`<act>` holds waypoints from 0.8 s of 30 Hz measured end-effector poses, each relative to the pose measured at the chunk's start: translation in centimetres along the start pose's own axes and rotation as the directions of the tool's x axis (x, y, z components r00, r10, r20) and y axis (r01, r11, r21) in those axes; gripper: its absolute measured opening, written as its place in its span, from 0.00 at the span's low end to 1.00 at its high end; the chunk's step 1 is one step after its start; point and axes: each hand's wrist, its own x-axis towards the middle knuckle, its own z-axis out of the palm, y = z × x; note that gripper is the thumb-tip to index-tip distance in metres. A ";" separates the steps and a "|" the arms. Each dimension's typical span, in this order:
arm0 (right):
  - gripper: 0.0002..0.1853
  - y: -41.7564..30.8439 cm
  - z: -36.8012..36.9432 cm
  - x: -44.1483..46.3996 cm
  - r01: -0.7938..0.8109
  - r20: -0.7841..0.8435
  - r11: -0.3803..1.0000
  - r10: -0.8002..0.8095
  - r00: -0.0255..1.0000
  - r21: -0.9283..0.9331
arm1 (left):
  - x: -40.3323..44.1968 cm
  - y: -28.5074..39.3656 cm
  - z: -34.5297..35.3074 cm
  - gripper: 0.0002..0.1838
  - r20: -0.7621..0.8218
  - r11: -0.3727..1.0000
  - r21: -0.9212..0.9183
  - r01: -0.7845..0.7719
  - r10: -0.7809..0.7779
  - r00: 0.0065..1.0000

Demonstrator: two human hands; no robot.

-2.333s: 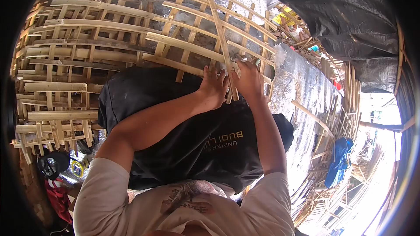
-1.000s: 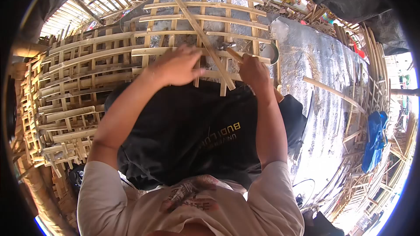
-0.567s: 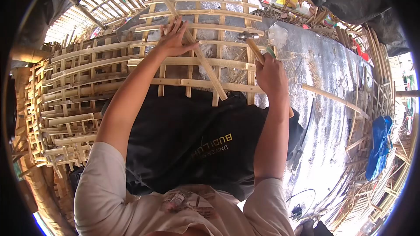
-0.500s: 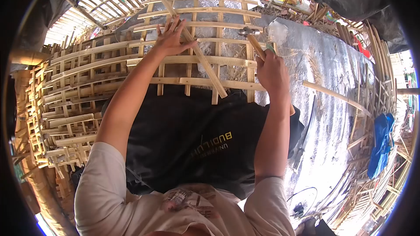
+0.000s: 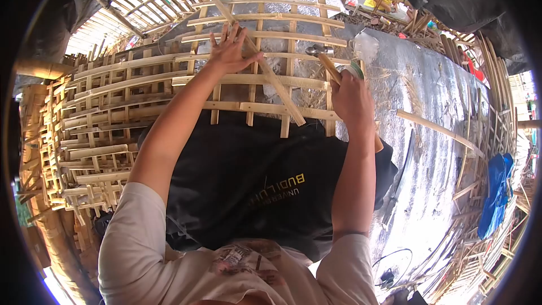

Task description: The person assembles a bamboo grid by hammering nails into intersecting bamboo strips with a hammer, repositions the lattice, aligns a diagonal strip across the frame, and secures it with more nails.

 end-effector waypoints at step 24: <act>0.32 -5.7 7.7 -1.1 0.159 0.195 0.987 -0.152 0.969 -0.022 | 0.6 -1.3 0.9 0.57 -0.100 1.000 -0.012 -0.004 0.003 0.995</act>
